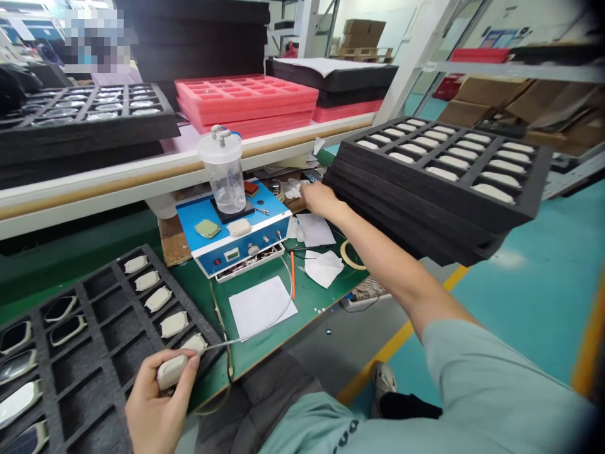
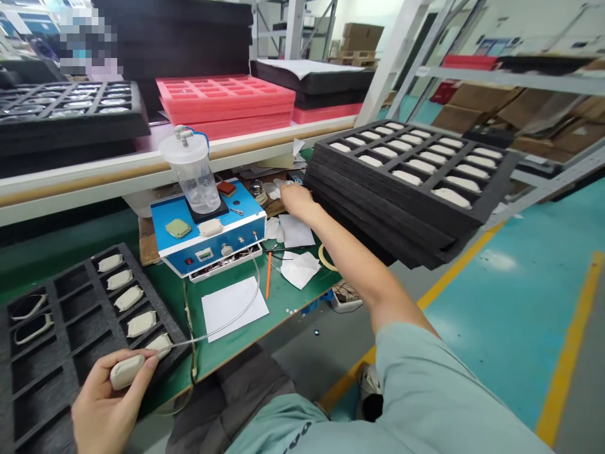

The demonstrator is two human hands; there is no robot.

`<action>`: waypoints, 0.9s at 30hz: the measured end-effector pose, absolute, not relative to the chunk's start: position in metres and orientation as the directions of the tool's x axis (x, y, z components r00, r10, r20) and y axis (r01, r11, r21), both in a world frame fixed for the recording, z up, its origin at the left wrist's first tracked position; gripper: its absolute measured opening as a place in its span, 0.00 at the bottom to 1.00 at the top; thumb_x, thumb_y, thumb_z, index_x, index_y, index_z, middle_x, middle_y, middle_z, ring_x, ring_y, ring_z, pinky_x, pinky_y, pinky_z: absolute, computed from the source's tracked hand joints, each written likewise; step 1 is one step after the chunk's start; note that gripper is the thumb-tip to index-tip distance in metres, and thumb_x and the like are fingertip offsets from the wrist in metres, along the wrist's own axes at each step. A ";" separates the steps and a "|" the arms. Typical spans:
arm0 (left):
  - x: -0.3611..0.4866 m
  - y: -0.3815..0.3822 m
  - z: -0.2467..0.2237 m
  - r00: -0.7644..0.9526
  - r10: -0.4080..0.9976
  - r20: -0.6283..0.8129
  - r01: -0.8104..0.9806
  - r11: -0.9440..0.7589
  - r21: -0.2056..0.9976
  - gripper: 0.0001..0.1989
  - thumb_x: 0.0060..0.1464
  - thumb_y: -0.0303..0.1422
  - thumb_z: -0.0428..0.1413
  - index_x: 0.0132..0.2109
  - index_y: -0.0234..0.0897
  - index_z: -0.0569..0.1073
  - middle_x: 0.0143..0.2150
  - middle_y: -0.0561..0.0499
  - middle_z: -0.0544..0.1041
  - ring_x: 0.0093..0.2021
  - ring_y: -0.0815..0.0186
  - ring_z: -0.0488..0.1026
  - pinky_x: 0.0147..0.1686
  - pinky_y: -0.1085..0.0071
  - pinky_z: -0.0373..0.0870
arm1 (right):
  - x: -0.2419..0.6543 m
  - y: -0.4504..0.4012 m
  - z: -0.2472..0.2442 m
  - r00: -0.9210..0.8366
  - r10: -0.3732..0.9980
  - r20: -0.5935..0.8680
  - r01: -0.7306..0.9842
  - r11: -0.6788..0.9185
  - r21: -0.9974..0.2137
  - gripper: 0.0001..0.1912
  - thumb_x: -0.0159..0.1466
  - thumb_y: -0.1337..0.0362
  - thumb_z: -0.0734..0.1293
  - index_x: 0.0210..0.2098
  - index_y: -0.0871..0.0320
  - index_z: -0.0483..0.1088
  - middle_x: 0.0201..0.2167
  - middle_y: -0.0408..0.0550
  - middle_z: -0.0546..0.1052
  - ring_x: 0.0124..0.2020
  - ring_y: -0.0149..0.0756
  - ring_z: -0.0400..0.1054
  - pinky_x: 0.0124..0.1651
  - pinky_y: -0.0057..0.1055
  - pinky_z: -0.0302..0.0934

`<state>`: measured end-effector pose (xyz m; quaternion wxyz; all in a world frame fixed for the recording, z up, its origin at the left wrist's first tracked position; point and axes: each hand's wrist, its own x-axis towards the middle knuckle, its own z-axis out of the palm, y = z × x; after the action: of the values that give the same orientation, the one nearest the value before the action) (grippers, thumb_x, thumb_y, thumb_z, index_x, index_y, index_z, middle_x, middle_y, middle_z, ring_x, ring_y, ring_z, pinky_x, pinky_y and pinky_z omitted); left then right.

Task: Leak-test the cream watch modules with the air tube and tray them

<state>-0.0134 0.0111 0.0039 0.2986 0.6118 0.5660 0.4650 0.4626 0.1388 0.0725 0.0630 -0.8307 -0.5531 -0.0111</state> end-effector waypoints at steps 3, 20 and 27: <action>-0.013 0.011 0.001 -0.064 0.961 0.268 0.437 -0.214 0.873 0.18 0.47 0.46 0.70 0.39 0.39 0.77 0.35 0.49 0.85 0.35 0.63 0.82 0.37 0.73 0.77 | 0.453 0.109 0.095 0.429 0.873 0.231 0.900 -0.434 -0.031 0.21 0.72 0.77 0.54 0.58 0.72 0.71 0.56 0.76 0.76 0.63 0.58 0.67 0.59 0.48 0.66; -0.013 0.010 0.006 0.055 0.961 0.271 0.444 -0.267 0.855 0.17 0.48 0.49 0.63 0.36 0.41 0.77 0.33 0.50 0.83 0.31 0.61 0.78 0.31 0.70 0.73 | 0.477 -0.032 0.201 0.524 0.340 0.781 0.807 -0.490 -0.329 0.10 0.65 0.65 0.67 0.41 0.58 0.81 0.39 0.57 0.84 0.44 0.51 0.79 0.57 0.48 0.68; -0.013 0.013 0.004 0.072 0.962 0.264 0.493 -0.265 0.829 0.16 0.50 0.49 0.61 0.38 0.42 0.76 0.32 0.51 0.82 0.30 0.60 0.77 0.33 0.68 0.70 | 0.508 -0.055 0.188 0.662 0.200 0.723 0.733 -0.376 -0.567 0.11 0.63 0.66 0.66 0.38 0.61 0.81 0.30 0.52 0.82 0.30 0.42 0.77 0.43 0.42 0.74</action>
<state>-0.0132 0.0126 0.0043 0.2803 0.6764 0.5377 0.4181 0.5084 -0.0549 0.1883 0.4717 -0.7799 -0.2989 -0.2826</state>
